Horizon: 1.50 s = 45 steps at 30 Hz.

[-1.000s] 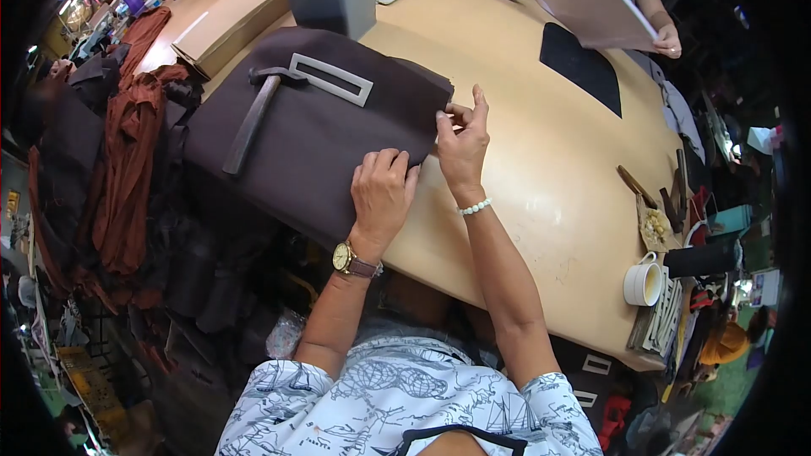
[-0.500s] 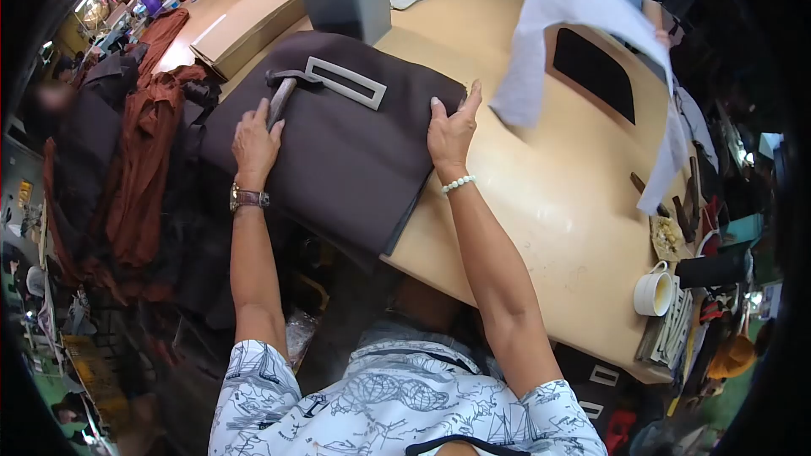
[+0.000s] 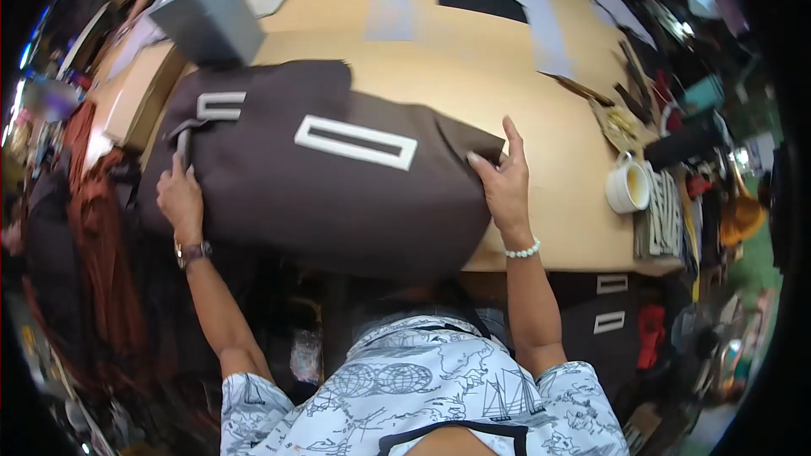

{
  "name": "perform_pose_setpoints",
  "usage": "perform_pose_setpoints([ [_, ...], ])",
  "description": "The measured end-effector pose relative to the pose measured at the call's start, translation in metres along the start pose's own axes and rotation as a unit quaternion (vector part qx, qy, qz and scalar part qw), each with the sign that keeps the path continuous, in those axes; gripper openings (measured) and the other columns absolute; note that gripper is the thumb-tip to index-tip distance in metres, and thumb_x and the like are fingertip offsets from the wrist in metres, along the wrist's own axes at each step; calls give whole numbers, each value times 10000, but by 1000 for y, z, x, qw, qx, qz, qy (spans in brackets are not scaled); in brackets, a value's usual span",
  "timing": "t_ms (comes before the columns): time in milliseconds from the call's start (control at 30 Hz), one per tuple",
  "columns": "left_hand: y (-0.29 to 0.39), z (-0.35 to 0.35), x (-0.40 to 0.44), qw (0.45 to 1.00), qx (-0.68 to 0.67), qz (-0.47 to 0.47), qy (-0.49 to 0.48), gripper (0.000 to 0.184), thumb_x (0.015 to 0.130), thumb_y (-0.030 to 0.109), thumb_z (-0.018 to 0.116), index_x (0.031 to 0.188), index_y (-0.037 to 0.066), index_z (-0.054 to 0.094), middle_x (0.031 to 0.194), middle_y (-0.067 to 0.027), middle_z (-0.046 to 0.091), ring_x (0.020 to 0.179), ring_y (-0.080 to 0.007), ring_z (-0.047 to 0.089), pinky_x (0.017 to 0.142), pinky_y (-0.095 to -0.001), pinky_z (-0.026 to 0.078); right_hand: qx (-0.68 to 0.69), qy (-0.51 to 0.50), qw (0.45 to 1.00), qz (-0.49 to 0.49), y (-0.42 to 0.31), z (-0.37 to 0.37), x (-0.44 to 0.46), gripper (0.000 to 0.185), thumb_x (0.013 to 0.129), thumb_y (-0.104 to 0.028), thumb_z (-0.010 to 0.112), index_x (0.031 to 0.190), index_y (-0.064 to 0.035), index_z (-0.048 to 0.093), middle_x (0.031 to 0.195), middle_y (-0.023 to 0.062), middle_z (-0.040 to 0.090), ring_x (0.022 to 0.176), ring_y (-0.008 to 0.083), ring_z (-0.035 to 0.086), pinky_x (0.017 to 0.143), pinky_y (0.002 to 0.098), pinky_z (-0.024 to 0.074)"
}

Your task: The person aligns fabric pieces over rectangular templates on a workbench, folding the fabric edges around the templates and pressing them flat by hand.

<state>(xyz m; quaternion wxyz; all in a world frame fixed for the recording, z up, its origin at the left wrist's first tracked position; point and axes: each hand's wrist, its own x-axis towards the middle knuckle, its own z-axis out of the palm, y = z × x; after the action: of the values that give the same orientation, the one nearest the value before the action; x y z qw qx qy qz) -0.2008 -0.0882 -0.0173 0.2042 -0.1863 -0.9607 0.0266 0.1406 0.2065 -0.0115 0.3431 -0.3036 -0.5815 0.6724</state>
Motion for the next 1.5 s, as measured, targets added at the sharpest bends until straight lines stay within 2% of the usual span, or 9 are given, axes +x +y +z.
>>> perform_pose_setpoints([
  [133,73,-37,-18,978,-50,139,149,413,894,308,527,1240,85,506,1159,-163,511,1134,-335,458,896,-522,385,-90,75,993,-31,20,-79,-32,725,806,79,570,1416,10,184,1254,214,465,1082,228,541,890,292,478],
  [333,209,-73,-99,859,-277,429,-16,554,863,381,557,1291,43,460,1352,-197,400,1298,-365,313,1022,-566,245,-244,104,962,-68,14,-167,-54,758,786,37,615,1422,-5,204,1298,207,459,1096,247,544,920,360,466],
  [567,230,-77,-177,853,-302,399,-147,667,860,429,556,1366,35,370,1426,-222,298,1329,-391,247,1046,-557,206,-615,111,745,-234,-6,-207,-23,678,797,-133,650,1398,-128,335,1010,155,604,692,339,604,620,392,484],
  [800,233,-83,-201,873,-295,355,-156,703,842,415,571,1381,25,343,1443,-239,258,1344,-402,208,1055,-571,155,-726,141,585,-334,-35,-194,-18,582,770,-185,657,1311,-114,454,1111,121,557,977,276,571,790,364,474],
  [933,233,-83,-201,874,-277,363,-167,722,847,426,553,1401,32,311,1461,-233,225,1360,-399,170,1062,-579,116,-788,193,555,-184,-69,-234,-27,504,722,-423,694,1062,-54,643,1247,169,486,1187,384,410,963,536,309],
  [1100,234,-85,-201,877,-266,362,-168,717,850,430,547,1398,31,313,1458,-235,230,1361,-396,170,1061,-579,120,-811,123,565,87,-75,-258,-23,795,749,-732,445,1042,-33,684,1437,206,305,1332,450,193,1049,614,121],
  [1300,232,-93,-190,875,-277,378,-125,635,819,424,599,1297,30,461,1358,-221,383,1255,-394,333,1011,-562,242,-779,124,605,110,-82,-261,-17,680,767,-673,498,1034,-79,693,1447,175,299,1331,423,220,1042,624,120],
  [1400,233,-88,-170,857,-323,388,-101,495,813,335,635,1193,29,555,1230,-188,497,1126,-362,436,950,-491,335,-750,262,600,-91,-80,-274,-29,540,786,-560,553,1080,-122,672,1448,155,305,1325,415,240,1039,629,131],
  [1500,234,-75,-157,842,-371,379,-99,389,815,255,645,1124,22,601,1131,-160,550,1030,-331,475,894,-444,376,-784,227,575,-59,-78,-272,-48,288,743,-167,580,1015,-137,671,1409,158,352,1309,411,272,1019,646,190],
])
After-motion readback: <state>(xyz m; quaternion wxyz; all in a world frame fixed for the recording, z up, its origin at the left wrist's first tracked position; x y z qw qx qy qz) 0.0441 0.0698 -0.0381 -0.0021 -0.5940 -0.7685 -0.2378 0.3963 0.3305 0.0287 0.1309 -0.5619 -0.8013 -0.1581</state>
